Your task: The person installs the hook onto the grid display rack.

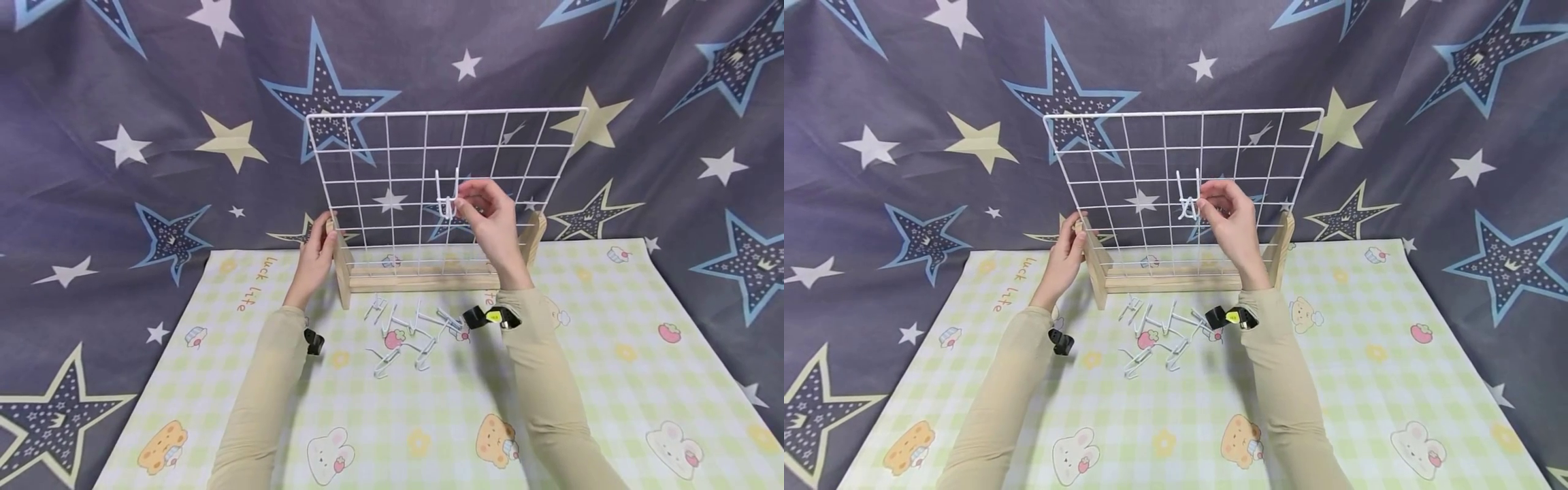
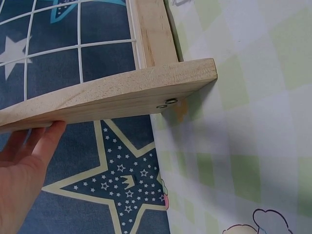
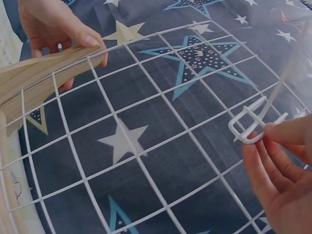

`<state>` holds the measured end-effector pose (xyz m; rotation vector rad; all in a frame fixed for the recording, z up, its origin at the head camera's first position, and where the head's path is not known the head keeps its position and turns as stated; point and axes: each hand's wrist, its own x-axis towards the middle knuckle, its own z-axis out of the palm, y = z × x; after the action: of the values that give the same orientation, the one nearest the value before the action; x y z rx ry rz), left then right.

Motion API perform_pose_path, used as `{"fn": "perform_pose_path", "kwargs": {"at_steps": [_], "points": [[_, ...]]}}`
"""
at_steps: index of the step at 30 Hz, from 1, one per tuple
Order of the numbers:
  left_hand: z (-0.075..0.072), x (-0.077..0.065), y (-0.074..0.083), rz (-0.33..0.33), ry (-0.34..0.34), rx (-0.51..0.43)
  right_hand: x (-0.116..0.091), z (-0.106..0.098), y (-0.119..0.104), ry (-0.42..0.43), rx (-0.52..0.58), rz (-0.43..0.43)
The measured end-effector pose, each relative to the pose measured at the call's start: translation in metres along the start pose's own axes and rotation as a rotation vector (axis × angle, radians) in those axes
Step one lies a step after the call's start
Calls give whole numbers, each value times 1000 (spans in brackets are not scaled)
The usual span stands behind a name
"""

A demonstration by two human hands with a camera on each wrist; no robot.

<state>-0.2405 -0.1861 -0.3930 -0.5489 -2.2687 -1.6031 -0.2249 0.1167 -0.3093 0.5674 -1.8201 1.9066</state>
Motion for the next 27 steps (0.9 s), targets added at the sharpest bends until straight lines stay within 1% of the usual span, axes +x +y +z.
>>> {"fn": "perform_pose_path", "kwargs": {"at_steps": [6,10,14,17,20,22,27], "points": [[0,0,-1,-13,-11,-7,10,5,-9,26,6,-17],[0,0,-1,-17,-11,-16,24,6,-5,36,6,-44],[0,0,-1,-17,-2,-25,36,7,2,61,36,-16],[0,0,-1,-15,-1,-26,38,10,2,94,83,22],[0,0,-1,-7,-4,-19,37,12,3,116,110,34],[0,0,-1,-1,-4,-14,36,13,4,116,109,28],[-1,0,-2,3,-9,-2,34,13,7,98,61,15]]}}
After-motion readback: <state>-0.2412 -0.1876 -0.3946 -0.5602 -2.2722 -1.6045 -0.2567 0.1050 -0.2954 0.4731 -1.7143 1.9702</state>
